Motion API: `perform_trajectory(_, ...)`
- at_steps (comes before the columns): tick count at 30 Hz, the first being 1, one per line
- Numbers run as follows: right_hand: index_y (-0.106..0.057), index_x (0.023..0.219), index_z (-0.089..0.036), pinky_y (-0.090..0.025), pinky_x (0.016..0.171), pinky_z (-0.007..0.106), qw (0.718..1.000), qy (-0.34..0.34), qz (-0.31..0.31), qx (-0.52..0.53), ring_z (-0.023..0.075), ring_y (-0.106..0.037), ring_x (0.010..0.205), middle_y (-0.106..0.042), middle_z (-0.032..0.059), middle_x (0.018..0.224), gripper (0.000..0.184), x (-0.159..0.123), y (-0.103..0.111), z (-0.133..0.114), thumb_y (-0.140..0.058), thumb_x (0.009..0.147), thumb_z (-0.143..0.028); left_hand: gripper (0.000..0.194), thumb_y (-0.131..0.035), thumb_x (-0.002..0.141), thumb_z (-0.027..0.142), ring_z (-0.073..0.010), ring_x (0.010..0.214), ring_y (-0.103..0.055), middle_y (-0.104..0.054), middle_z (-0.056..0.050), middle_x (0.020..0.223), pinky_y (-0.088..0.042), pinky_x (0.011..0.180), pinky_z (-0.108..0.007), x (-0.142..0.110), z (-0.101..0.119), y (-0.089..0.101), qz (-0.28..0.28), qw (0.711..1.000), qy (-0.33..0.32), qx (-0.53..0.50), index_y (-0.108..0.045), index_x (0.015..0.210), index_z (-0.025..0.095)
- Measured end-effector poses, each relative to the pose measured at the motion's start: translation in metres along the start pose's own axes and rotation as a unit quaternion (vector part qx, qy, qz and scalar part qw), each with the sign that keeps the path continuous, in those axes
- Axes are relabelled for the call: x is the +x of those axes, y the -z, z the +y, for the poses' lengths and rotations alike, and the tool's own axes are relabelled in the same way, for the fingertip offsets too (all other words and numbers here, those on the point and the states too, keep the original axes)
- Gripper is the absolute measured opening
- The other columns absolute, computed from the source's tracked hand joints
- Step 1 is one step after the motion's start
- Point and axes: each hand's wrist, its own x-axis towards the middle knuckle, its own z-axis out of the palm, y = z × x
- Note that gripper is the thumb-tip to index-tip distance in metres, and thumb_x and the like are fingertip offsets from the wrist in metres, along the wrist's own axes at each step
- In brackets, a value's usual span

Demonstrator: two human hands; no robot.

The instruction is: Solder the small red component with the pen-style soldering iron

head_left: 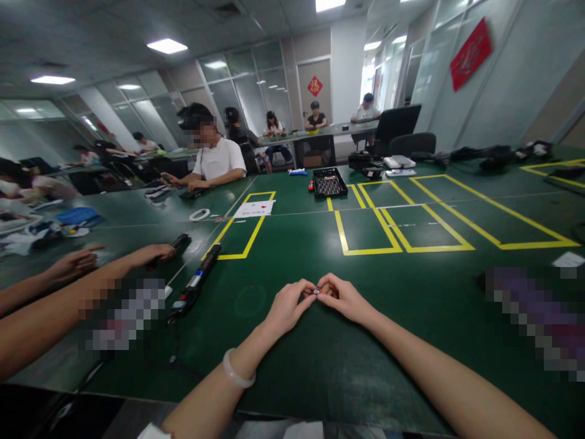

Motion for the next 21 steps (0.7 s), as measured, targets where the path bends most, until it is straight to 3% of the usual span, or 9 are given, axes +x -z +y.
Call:
perform_trajectory(4, -0.055, 0.095, -0.017, -0.041, 0.06, 0.022, 1.0, 0.005, -0.011, -0.005, 0.011, -0.053, 0.066, -0.06, -0.0002, 0.078, 0.017, -0.001, 0.0, -0.001, -0.058, 0.087, -0.031, 0.026, -0.045, 0.091, 0.041, -0.0168, 0.089, -0.061, -0.068, -0.002, 0.095, -0.043, 0.084, -0.03, 0.001, 0.001, 0.009, -0.022, 1.0, 0.002, 0.001, -0.061, 0.103, 0.024)
perform_trajectory(7, -0.056, 0.095, -0.017, -0.042, 0.06, 0.022, 1.0, -0.004, -0.011, -0.012, 0.0111, -0.054, 0.066, -0.06, -0.0002, 0.077, 0.015, -0.001, 0.001, -0.002, -0.059, 0.086, -0.029, 0.033, -0.042, 0.092, 0.042, -0.0179, 0.099, -0.06, -0.064, -0.004, 0.108, -0.044, 0.089, -0.032, -0.003, -0.009, 0.032, -0.011, 1.0, 0.009, 0.019, -0.056, 0.116, 0.025)
perform_trajectory(11, -0.057, 0.095, -0.017, -0.042, 0.06, 0.022, 1.0, -0.005, -0.013, -0.013, 0.0112, -0.054, 0.067, -0.061, -0.0002, 0.078, 0.015, 0.0, 0.001, -0.001, -0.059, 0.086, -0.028, 0.049, -0.042, 0.09, 0.046, -0.0232, 0.121, -0.048, -0.049, -0.009, 0.133, -0.038, 0.102, -0.04, -0.025, -0.059, 0.081, 0.082, 0.986, 0.075, 0.128, -0.042, 0.134, 0.023)
perform_trajectory(14, -0.057, 0.095, -0.017, -0.041, 0.06, 0.022, 1.0, 0.002, -0.015, -0.008, 0.0113, -0.055, 0.067, -0.061, -0.0003, 0.078, 0.014, 0.0, 0.001, 0.001, -0.06, 0.085, -0.027, 0.061, -0.044, 0.084, 0.052, -0.0307, 0.125, -0.043, -0.045, -0.014, 0.136, -0.035, 0.103, -0.047, -0.06, -0.11, 0.115, 0.134, 0.94, 0.179, 0.258, -0.042, 0.134, 0.017)
perform_trajectory(18, -0.057, 0.094, -0.017, -0.041, 0.06, 0.021, 1.0, -0.002, -0.017, -0.014, 0.0111, -0.055, 0.067, -0.06, -0.0007, 0.077, 0.013, -0.001, 0.0, 0.0, -0.06, 0.085, -0.025, 0.076, -0.04, 0.081, 0.058, -0.0399, 0.124, -0.044, -0.042, -0.025, 0.137, -0.038, 0.099, -0.051, -0.114, -0.158, 0.141, 0.123, 0.875, 0.309, 0.352, -0.037, 0.137, 0.006)
perform_trajectory(21, -0.057, 0.093, -0.017, -0.041, 0.06, 0.021, 1.0, -0.008, -0.016, -0.022, 0.011, -0.055, 0.066, -0.06, -0.0009, 0.076, 0.012, -0.001, 0.0, -0.002, -0.06, 0.085, -0.025, 0.083, -0.038, 0.08, 0.063, -0.0442, 0.125, -0.042, -0.039, -0.029, 0.139, -0.038, 0.097, -0.054, -0.142, -0.177, 0.147, 0.098, 0.854, 0.37, 0.354, -0.035, 0.138, 0.005)
